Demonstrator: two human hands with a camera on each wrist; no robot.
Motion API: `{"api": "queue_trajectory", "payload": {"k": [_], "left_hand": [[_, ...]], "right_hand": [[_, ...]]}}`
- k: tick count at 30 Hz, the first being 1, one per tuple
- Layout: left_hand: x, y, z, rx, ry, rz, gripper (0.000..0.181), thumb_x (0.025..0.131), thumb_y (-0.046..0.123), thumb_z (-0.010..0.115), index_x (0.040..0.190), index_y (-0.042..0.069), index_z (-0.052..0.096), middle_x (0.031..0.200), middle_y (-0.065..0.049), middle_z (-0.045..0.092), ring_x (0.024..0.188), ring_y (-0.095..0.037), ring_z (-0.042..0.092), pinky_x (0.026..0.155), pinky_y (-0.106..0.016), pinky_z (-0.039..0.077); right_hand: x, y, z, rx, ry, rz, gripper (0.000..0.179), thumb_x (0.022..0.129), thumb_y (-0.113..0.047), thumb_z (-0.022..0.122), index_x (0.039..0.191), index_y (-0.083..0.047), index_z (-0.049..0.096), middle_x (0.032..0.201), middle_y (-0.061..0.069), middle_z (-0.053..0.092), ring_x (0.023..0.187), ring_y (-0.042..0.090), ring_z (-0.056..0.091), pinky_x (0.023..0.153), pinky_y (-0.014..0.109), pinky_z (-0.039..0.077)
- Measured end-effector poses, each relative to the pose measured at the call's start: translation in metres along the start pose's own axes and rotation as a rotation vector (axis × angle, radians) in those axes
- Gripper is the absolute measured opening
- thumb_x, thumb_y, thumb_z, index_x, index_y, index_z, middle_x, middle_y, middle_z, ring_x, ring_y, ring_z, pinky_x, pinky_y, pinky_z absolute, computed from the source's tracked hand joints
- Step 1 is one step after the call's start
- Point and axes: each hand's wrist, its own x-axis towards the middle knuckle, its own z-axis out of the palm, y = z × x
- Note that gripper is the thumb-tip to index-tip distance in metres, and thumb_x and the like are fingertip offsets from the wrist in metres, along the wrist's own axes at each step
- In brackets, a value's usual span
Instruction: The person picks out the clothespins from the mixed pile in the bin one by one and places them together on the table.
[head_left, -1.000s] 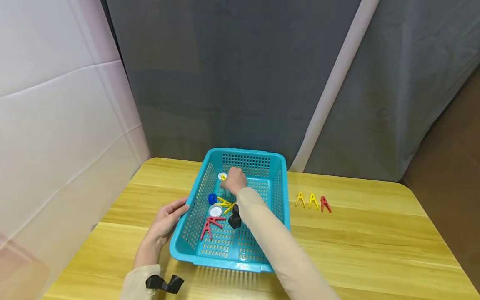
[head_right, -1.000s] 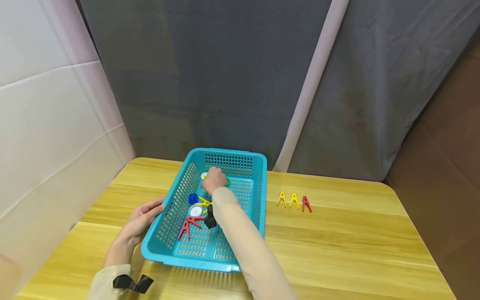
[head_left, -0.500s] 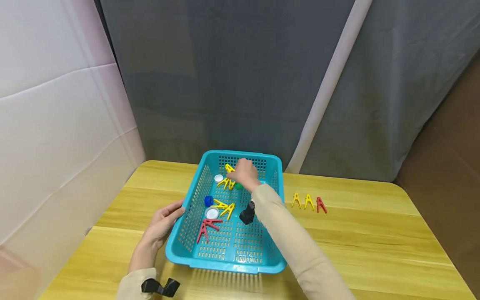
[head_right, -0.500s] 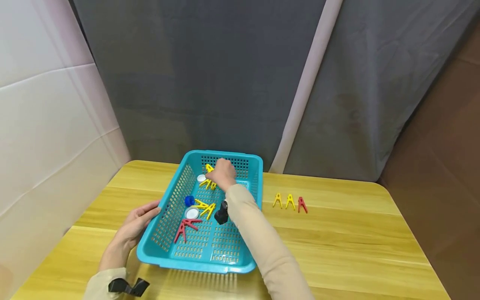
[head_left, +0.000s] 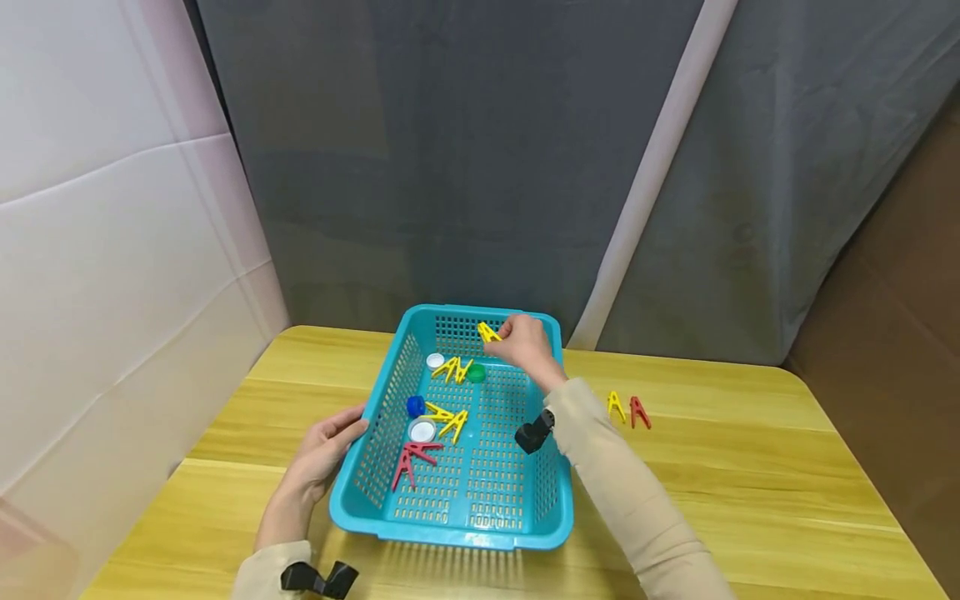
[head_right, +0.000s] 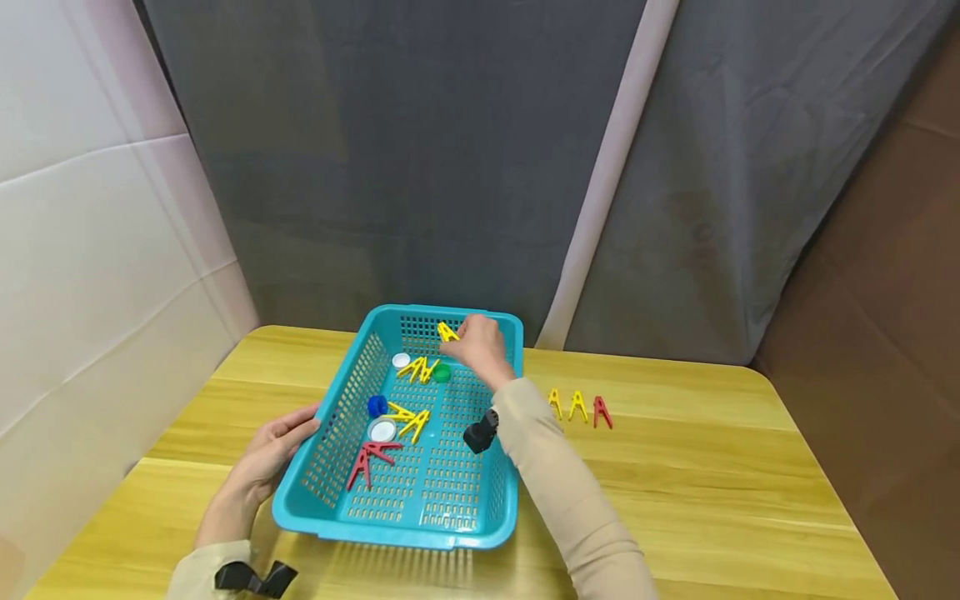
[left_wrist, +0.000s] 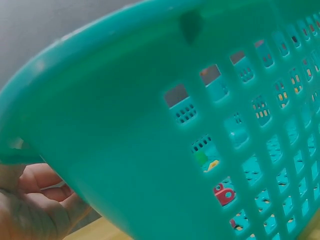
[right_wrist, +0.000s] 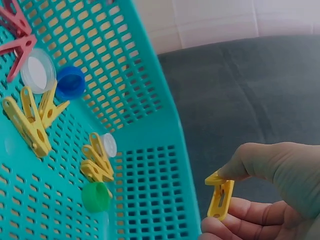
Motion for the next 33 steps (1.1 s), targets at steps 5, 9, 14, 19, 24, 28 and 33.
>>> {"api": "queue_trajectory", "payload": {"k": [5,9,14,19,24,28,33], "left_hand": [[0.001,0.0,-0.001,-0.006,-0.001,-0.002,0.052,0.095,0.012,0.054,0.138,-0.01,0.035,0.112,-0.009,0.063,0.083,-0.008,0.064,0.073,-0.027,0.055],[0.003,0.0,-0.001,-0.011,-0.003,-0.005,0.052,0.095,0.012,0.053,0.139,-0.01,0.035,0.112,-0.009,0.063,0.084,-0.008,0.064,0.073,-0.027,0.055],[0.004,-0.001,0.0,-0.035,-0.017,-0.004,0.053,0.096,0.011,0.052,0.139,-0.011,0.033,0.116,-0.013,0.06,0.086,-0.008,0.064,0.075,-0.028,0.055],[0.004,0.0,0.0,-0.036,-0.022,-0.002,0.052,0.096,0.012,0.052,0.139,-0.01,0.033,0.115,-0.012,0.061,0.087,-0.009,0.064,0.076,-0.028,0.055],[0.003,0.001,-0.001,-0.032,-0.011,-0.006,0.051,0.096,0.011,0.052,0.139,-0.009,0.035,0.112,-0.011,0.062,0.086,-0.011,0.065,0.076,-0.031,0.055],[0.001,0.001,-0.002,-0.029,-0.006,-0.002,0.051,0.096,0.012,0.053,0.139,-0.009,0.036,0.113,-0.012,0.062,0.087,-0.011,0.065,0.076,-0.031,0.055],[-0.001,0.001,-0.004,-0.048,-0.007,-0.004,0.053,0.095,0.012,0.053,0.139,-0.01,0.034,0.111,-0.009,0.062,0.086,-0.011,0.064,0.075,-0.03,0.055]], "right_hand": [[-0.007,0.003,-0.013,-0.038,0.029,-0.017,0.035,0.076,-0.019,0.075,0.06,-0.012,0.045,0.055,-0.003,0.034,0.05,0.012,0.034,0.049,0.024,0.03],[-0.013,0.007,-0.025,-0.059,0.048,-0.028,0.021,0.076,-0.018,0.075,0.074,-0.006,0.057,0.067,0.002,0.053,0.059,0.016,0.049,0.054,0.025,0.041],[-0.019,0.017,-0.04,-0.056,0.05,-0.04,0.021,0.077,-0.015,0.072,0.086,0.0,0.061,0.076,0.008,0.059,0.065,0.019,0.054,0.055,0.025,0.046],[-0.026,0.032,-0.055,-0.077,0.076,-0.001,0.022,0.078,-0.017,0.071,0.089,0.0,0.062,0.074,0.008,0.058,0.063,0.019,0.053,0.055,0.026,0.045],[-0.029,0.048,-0.068,-0.109,0.114,0.039,0.021,0.078,-0.019,0.07,0.084,-0.001,0.061,0.072,0.008,0.057,0.062,0.02,0.053,0.054,0.028,0.044],[-0.031,0.061,-0.076,-0.108,0.129,0.071,0.02,0.08,-0.018,0.07,0.085,-0.001,0.061,0.076,0.01,0.057,0.065,0.021,0.053,0.056,0.029,0.046],[-0.034,0.075,-0.086,-0.094,0.138,0.107,0.022,0.081,-0.017,0.071,0.088,0.001,0.061,0.081,0.013,0.059,0.066,0.022,0.053,0.058,0.028,0.049]]}}
